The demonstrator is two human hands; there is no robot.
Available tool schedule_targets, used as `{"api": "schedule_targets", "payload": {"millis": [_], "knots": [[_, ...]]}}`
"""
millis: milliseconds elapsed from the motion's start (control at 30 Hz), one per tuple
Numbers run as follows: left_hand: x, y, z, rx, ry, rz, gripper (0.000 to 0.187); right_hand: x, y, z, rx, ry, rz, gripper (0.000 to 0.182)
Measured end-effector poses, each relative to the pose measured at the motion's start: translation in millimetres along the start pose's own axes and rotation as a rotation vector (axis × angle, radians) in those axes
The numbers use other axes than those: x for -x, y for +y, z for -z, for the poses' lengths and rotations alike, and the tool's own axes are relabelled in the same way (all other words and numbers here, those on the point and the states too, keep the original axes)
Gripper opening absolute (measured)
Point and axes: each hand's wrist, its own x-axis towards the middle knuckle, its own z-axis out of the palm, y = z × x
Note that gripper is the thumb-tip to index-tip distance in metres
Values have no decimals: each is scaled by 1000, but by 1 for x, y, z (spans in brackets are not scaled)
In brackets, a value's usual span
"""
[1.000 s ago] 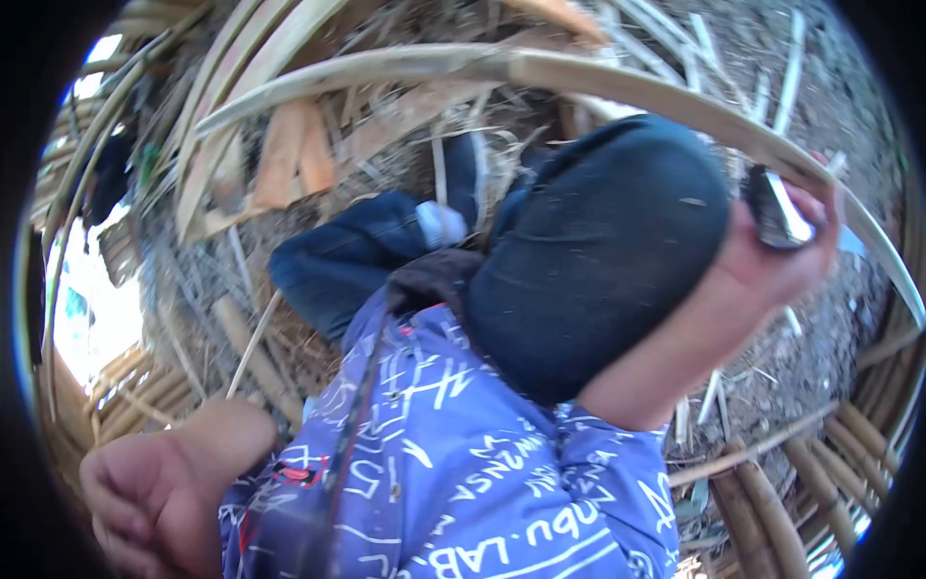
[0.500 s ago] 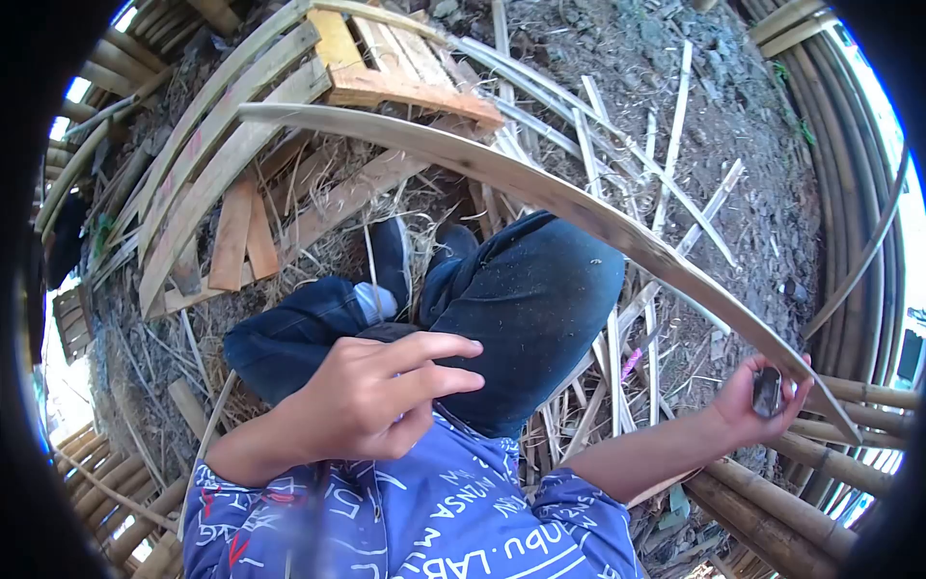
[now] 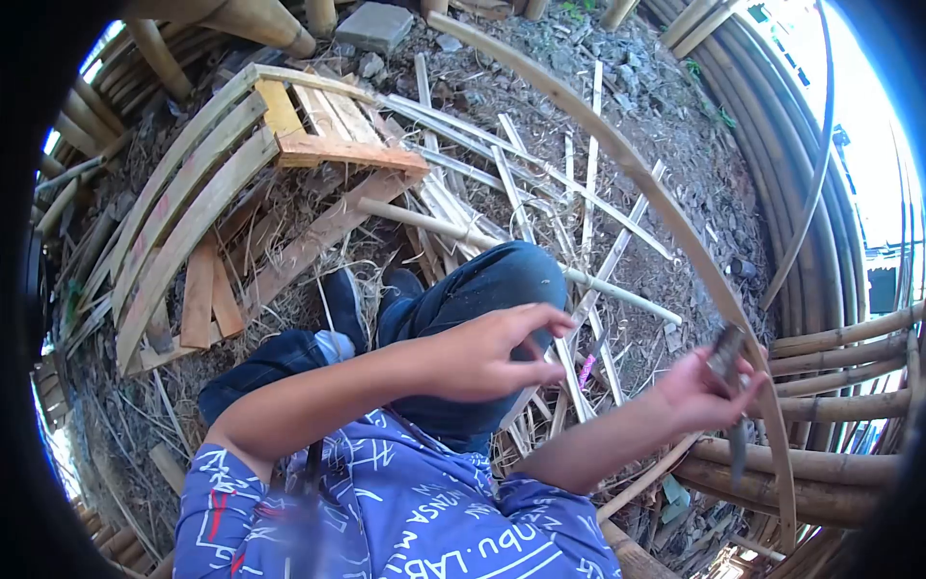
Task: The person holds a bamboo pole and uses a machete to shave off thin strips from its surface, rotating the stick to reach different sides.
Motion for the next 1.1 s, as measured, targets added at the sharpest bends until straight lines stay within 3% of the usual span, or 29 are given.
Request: {"api": "schedule_targets", "payload": {"millis": [33,167,233,267,333,533,600,633,700,733,767,933,1000,1033,1100], "knots": [[-19,-5,-1,68,16,-9,56,14,14,-7,-23,90,-21,23],[-70,-25,3,336,88,-45,55,50,46,-19,-21,21,-203,24],[-78,-29,14,468,151,91,57,57,58,-15,-78,-14,-365,10],[-80,-33,19,469,154,91,57,61,64,-13,-77,-15,-368,10],[-85,-43,27,641,178,289,61,67,76,-8,-93,-59,-424,13],[-97,-37,18,808,185,258,70,68,77,-2,-119,-126,-538,17],[-107,-33,15,885,267,215,65,66,75,0,-158,-154,-612,18],[-111,-31,16,923,294,179,53,67,74,-1,-158,-154,-612,18],[-125,-36,13,885,362,143,46,75,69,-11,-85,-125,-579,45],[-130,-38,12,849,426,106,40,75,68,-11,-85,-123,-579,45],[-133,-32,11,887,472,79,28,74,67,-10,-98,-128,-599,39],[-157,-6,31,769,595,-68,25,58,63,20,-98,-157,-604,15],[-160,18,53,699,687,-168,24,55,58,30,-108,-136,-763,6],[-161,29,63,695,687,-170,24,47,57,46,-117,-8,-839,6],[-162,51,80,674,713,-380,24,39,55,92,-61,1,-918,5]]}}
